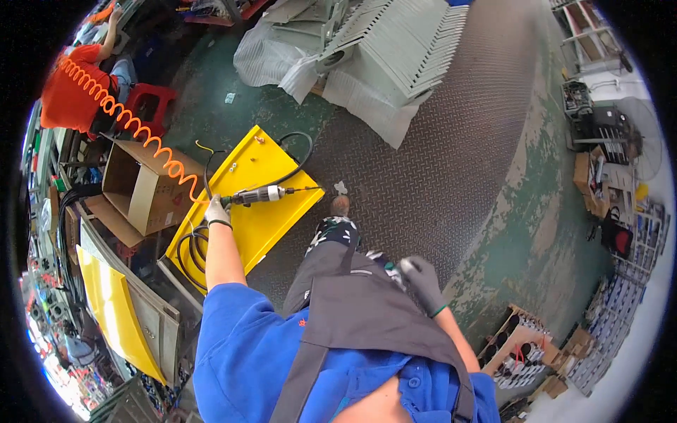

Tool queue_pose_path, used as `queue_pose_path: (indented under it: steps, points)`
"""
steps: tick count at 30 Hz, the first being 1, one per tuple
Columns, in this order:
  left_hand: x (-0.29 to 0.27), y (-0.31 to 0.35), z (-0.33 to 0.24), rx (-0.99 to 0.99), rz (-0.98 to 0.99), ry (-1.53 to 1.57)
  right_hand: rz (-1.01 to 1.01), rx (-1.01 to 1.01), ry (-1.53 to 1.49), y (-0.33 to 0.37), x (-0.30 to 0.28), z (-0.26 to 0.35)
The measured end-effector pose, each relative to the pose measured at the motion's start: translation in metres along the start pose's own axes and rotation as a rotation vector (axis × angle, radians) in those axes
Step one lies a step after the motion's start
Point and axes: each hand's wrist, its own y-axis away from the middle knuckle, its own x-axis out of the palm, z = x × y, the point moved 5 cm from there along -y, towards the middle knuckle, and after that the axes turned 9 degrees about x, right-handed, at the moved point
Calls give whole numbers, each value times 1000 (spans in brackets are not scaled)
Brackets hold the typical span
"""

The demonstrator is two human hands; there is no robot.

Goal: Assembling a yellow metal electronic housing using a pneumatic screwdriver.

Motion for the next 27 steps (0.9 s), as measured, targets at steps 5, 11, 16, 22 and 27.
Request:
queue_pose_path:
  steps: [5, 11, 16, 22, 27]
  points:
    - [-4, 31, -17, -32, -19, 138, 166, -67, 127, -65, -16, 100]
    - [-18, 201, -119, 451, -63, 75, 721, -99, 386, -127, 5, 175]
    - [58, 413, -211, 944, -9, -248, 986, 518, 191, -137, 12, 217]
    - [215, 577, -221, 1510, 550, -881, 1343, 482, -186, -166, 21, 262]
    - [215, 515, -154, 1050, 728, -382, 1098, 477, 359, -227, -26, 274]
